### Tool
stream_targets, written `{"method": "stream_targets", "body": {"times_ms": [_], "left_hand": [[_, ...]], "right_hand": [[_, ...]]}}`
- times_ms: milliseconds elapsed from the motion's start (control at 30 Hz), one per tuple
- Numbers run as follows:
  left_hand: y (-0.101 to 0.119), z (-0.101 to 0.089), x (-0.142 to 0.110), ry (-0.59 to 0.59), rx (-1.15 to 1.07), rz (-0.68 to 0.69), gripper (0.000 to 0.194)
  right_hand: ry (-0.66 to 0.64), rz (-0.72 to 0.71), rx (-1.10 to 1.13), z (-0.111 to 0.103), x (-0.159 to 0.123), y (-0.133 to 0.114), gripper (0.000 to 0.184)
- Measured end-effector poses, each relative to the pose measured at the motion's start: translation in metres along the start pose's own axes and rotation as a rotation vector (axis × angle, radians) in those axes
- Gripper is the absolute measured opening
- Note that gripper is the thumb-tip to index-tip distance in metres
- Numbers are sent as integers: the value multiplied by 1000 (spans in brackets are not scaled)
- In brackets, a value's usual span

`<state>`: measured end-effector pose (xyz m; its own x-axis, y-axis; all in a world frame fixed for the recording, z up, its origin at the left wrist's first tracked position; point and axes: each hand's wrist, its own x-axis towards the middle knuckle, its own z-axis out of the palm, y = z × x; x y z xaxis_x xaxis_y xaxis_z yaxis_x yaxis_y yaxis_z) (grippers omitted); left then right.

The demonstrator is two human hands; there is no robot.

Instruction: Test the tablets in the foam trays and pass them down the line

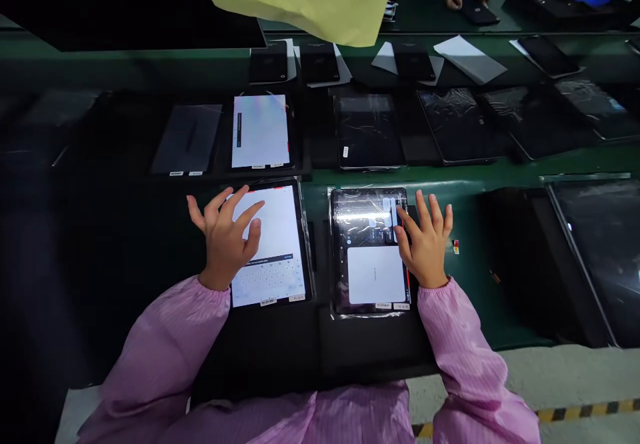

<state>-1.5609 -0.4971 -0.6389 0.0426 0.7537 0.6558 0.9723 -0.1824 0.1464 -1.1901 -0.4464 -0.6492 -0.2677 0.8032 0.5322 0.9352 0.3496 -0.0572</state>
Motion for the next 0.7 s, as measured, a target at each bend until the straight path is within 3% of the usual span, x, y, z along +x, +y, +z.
{"method": "stream_targets", "body": {"times_ms": [400, 567, 700], "left_hand": [[1, -2, -5, -61, -4, -60, 37], [2, -2, -8, -22, 43, -28, 35], [5, 7, 8, -63, 80, -43, 39]], "right_hand": [[-89, -90, 88, 5, 5, -3, 53], [-97, -63, 131, 5, 5, -3, 53], [-114, -28, 157, 3, 7, -5, 52]]}}
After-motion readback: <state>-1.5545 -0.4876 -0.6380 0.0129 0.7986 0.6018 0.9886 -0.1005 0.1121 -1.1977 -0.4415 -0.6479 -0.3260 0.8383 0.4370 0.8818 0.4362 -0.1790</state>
